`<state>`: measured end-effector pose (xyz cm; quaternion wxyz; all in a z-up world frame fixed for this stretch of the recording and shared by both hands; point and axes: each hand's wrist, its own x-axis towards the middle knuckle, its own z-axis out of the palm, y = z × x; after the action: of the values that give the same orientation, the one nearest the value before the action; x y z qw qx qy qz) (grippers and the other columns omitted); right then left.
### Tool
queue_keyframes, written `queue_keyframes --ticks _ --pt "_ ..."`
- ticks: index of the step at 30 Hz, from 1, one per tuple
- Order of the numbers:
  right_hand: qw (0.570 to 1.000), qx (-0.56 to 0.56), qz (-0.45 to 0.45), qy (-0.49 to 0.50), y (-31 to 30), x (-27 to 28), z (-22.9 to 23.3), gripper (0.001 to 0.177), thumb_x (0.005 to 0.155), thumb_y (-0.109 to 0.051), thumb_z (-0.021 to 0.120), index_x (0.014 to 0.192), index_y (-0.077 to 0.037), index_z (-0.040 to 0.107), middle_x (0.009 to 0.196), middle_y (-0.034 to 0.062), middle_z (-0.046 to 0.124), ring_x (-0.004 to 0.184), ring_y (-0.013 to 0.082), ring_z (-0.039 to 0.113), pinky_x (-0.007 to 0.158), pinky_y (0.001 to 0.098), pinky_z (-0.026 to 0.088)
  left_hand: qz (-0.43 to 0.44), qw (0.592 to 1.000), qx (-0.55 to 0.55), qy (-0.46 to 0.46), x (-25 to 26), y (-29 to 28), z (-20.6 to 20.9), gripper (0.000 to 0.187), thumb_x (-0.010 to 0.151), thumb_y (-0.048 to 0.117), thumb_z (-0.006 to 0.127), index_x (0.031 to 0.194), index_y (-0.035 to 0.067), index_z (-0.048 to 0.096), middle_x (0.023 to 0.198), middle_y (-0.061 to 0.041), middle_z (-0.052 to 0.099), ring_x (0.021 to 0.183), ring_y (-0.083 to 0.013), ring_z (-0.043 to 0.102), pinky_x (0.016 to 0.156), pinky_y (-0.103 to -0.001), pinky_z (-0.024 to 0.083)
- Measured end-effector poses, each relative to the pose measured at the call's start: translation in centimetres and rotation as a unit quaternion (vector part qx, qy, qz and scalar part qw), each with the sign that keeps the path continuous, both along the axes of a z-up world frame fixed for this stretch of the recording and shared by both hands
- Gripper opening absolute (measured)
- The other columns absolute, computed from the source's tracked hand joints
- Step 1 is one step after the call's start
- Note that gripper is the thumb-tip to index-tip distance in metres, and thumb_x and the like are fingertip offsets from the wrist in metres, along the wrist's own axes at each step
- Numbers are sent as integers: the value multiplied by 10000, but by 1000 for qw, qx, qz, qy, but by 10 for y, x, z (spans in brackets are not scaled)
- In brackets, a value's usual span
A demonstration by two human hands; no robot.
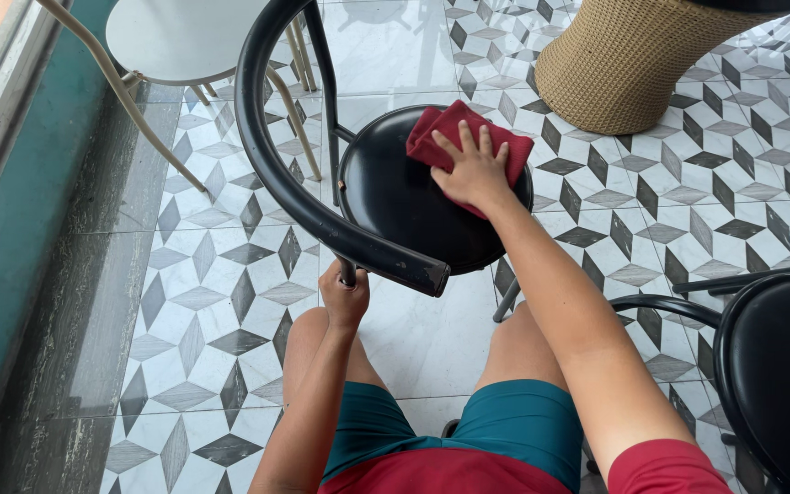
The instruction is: The person kneels on the floor and wipes a black chair with a red cloth, cleaning the seat, armrests, and frame. They then move the chair and repeat the wiping process on another chair.
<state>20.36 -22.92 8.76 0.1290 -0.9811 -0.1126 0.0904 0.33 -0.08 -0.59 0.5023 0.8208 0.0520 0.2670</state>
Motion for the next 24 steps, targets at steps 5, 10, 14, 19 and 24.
queue_keyframes --ticks 5,10,14,19,24 --pt "996 6 -70 55 21 56 4 738 937 -573 477 1612 -426 219 1718 126 40 1560 460 -12 1188 730 12 -7 999 11 -33 1 -1 2 74 798 -9 539 730 -4 567 606 -79 579 511 -165 545 552 -334 491" --pt "999 4 49 1 97 21 14 736 906 -575 543 1586 -411 315 1713 131 82 1562 458 11 1200 721 10 -8 999 14 -40 1 -5 13 71 784 -15 538 747 -3 598 669 -105 634 548 -201 599 585 -345 522" --pt "983 -3 173 -59 116 -50 11 745 874 -621 608 1553 -414 385 1704 148 129 1554 463 51 1182 734 33 -8 999 9 -51 -2 -5 20 116 766 -10 559 825 3 658 719 -122 683 623 -235 677 630 -360 553" --pt "963 9 225 -150 60 -106 -1 804 888 -711 568 1595 -409 333 1692 176 163 1523 487 107 1127 779 103 -15 998 22 -58 -1 -4 24 153 777 -13 557 876 10 672 756 -114 701 670 -234 701 658 -359 559" --pt "981 55 86 -163 -25 -120 -23 812 846 -511 667 1576 -430 322 1695 116 196 1545 457 176 1165 764 155 -18 1000 7 -13 -2 -4 20 120 783 -23 529 798 11 643 686 -85 661 573 -192 630 595 -346 526"
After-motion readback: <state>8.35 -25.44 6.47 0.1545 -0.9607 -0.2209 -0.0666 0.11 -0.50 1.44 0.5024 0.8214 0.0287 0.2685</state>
